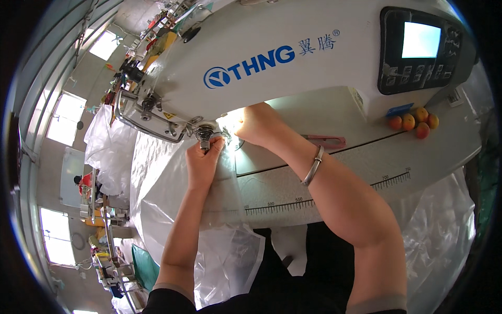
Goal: The person aligns and sews large white plastic sheets using an industrial sewing machine. They repeatedly fold the edges, guide the material under the needle, and use scissors to trim the excess plastic. The person also adjusts the machine's thread and needle area during the process.
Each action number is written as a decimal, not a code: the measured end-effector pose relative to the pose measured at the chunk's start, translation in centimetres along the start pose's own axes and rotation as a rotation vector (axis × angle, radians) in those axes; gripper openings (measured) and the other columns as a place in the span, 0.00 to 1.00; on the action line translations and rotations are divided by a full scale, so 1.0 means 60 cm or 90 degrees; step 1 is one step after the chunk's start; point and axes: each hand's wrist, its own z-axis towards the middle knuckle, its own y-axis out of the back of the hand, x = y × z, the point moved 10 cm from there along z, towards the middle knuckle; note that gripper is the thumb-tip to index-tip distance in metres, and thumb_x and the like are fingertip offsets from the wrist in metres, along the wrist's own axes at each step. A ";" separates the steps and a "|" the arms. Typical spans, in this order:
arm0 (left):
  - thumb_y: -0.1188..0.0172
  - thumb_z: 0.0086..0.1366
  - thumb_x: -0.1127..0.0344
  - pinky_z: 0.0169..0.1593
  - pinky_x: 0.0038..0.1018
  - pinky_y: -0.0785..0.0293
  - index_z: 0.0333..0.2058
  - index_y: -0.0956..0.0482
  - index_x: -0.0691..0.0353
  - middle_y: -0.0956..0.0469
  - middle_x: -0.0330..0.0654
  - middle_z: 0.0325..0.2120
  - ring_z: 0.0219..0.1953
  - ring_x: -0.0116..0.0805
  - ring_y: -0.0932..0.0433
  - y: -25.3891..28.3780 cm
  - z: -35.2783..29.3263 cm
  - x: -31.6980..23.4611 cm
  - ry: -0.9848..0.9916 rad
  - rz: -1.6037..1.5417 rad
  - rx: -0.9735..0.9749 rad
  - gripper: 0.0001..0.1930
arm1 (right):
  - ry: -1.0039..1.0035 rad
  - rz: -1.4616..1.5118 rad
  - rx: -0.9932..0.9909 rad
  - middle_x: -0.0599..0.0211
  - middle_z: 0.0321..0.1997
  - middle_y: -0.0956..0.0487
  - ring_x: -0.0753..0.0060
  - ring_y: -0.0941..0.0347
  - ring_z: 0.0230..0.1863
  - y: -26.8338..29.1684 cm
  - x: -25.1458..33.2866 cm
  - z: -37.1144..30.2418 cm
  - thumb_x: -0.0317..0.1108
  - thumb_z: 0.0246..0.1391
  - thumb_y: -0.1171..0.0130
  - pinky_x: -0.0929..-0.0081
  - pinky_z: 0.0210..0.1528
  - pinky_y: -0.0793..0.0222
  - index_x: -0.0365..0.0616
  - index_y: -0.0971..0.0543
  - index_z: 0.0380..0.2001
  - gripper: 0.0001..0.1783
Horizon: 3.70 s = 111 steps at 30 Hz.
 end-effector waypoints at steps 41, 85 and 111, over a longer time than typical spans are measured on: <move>0.36 0.61 0.71 0.39 0.21 0.28 0.35 0.17 0.72 0.18 0.37 0.28 0.31 0.20 0.24 -0.010 0.009 -0.002 -0.002 0.043 0.008 0.08 | -0.058 -0.157 0.116 0.60 0.17 0.25 0.63 0.30 0.19 -0.042 -0.023 -0.002 0.29 0.41 0.44 0.67 0.27 0.35 0.43 0.22 0.20 0.03; 0.38 0.59 0.71 0.36 0.34 0.28 0.38 0.19 0.64 0.26 0.46 0.30 0.31 0.45 0.24 -0.028 -0.143 -0.117 -0.353 0.134 0.066 0.08 | -0.027 -0.042 0.058 0.55 0.25 0.19 0.62 0.22 0.25 0.027 0.073 -0.180 0.33 0.49 0.35 0.70 0.31 0.29 0.35 0.19 0.29 0.10; 0.34 0.58 0.60 0.57 0.41 0.34 0.54 0.29 0.60 0.31 0.49 0.53 0.58 0.50 0.35 -0.009 -0.157 -0.095 -0.326 0.133 0.228 0.26 | 0.003 -0.038 0.038 0.56 0.25 0.19 0.62 0.23 0.25 0.025 0.078 -0.181 0.33 0.50 0.37 0.69 0.32 0.29 0.37 0.19 0.28 0.09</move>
